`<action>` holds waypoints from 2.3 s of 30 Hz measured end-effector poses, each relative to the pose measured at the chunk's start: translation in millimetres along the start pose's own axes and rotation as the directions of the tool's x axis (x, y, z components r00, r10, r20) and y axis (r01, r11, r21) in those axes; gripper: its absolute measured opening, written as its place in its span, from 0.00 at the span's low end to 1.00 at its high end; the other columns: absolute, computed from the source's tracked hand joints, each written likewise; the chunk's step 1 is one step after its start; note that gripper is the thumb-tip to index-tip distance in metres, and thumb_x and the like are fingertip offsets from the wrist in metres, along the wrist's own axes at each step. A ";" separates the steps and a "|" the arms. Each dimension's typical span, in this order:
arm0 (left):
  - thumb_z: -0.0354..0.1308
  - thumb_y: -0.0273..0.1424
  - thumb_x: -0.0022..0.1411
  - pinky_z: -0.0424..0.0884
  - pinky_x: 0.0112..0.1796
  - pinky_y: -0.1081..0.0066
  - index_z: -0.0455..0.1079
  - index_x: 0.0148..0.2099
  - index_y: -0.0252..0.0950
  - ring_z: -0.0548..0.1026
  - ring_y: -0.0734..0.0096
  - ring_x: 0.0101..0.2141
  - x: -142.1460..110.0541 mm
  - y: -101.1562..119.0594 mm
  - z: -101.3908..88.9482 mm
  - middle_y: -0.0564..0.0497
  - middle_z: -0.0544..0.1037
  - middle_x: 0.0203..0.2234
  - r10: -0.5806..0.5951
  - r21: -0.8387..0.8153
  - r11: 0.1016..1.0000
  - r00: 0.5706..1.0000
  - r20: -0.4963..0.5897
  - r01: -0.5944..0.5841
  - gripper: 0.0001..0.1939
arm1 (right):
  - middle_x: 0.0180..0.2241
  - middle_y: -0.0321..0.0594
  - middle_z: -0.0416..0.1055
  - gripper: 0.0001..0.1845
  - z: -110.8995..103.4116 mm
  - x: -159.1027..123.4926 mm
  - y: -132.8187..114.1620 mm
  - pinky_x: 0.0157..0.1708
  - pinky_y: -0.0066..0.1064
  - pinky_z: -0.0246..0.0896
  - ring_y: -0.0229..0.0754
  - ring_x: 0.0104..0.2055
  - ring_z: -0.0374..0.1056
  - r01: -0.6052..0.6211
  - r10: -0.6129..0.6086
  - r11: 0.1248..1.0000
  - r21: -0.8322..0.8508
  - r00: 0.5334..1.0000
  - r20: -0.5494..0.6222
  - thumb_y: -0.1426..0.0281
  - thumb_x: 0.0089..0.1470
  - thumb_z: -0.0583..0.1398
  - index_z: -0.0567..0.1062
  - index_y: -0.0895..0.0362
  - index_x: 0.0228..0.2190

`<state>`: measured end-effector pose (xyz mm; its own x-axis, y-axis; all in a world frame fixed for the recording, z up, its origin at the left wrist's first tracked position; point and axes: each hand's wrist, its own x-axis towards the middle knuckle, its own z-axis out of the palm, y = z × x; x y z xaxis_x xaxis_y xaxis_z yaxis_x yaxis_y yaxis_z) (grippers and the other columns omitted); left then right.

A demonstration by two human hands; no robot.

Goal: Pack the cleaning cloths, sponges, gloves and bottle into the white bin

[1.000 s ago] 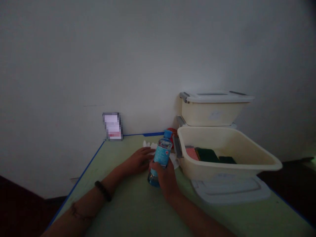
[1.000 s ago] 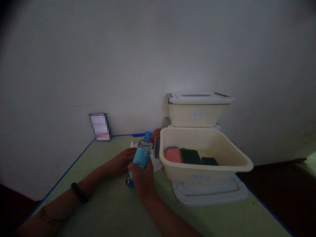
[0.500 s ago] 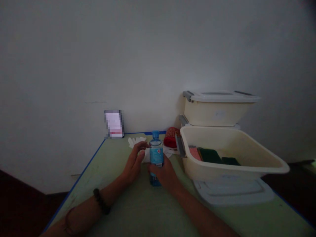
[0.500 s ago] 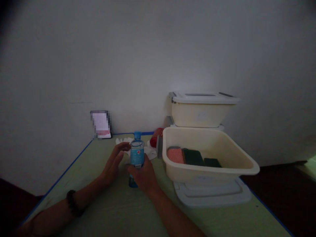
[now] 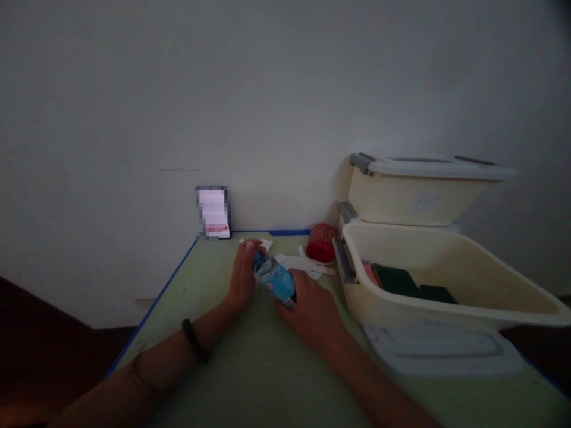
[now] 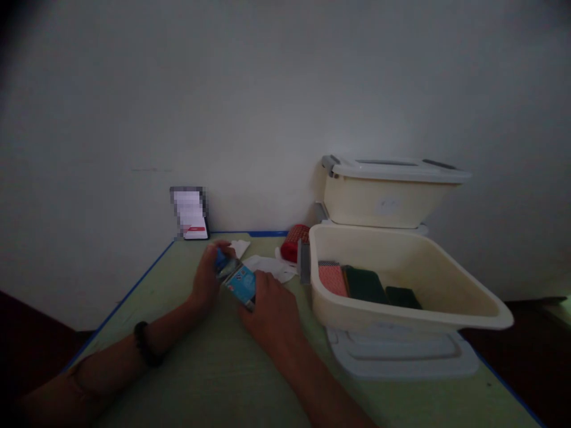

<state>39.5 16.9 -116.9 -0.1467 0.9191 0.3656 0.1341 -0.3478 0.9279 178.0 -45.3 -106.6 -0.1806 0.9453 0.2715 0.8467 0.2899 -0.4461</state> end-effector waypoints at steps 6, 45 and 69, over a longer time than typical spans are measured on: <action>0.45 0.42 0.58 0.59 0.24 0.74 0.67 0.24 0.35 0.62 0.73 0.22 5.2 6.8 -7.4 0.56 0.63 0.17 -0.013 0.189 0.982 0.997 0.078 -0.003 0.19 | 0.34 0.48 0.70 0.17 -3.1 -2.4 -1.7 0.29 0.38 0.57 0.50 0.33 0.67 -0.006 0.013 0.994 -0.112 0.998 0.065 0.64 0.46 0.56 0.68 0.58 0.38; 0.43 0.39 0.57 0.57 0.23 0.73 0.58 0.19 0.37 0.59 0.74 0.19 14.9 2.4 -13.2 0.57 0.60 0.14 -0.040 0.224 0.974 0.999 -0.036 0.047 0.18 | 0.42 0.44 0.66 0.23 -6.8 -9.4 0.1 0.40 0.36 0.57 0.46 0.42 0.64 -0.061 0.044 0.986 0.152 0.993 0.109 0.65 0.45 0.57 0.64 0.57 0.45; 0.48 0.37 0.56 0.61 0.26 0.75 0.61 0.26 0.37 0.63 0.73 0.23 14.2 0.4 -13.1 0.56 0.64 0.19 0.027 0.179 0.983 1.000 -0.010 -0.025 0.11 | 0.42 0.46 0.70 0.28 -2.0 -8.1 3.6 0.40 0.36 0.58 0.47 0.42 0.66 -0.101 0.075 0.928 0.357 0.993 0.086 0.57 0.47 0.57 0.63 0.58 0.48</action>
<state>24.6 27.4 -110.4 -0.1530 0.9075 0.3913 0.3113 -0.3315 0.8906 183.6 -52.2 -108.7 -0.1589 0.9737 0.1630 0.6255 0.2271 -0.7464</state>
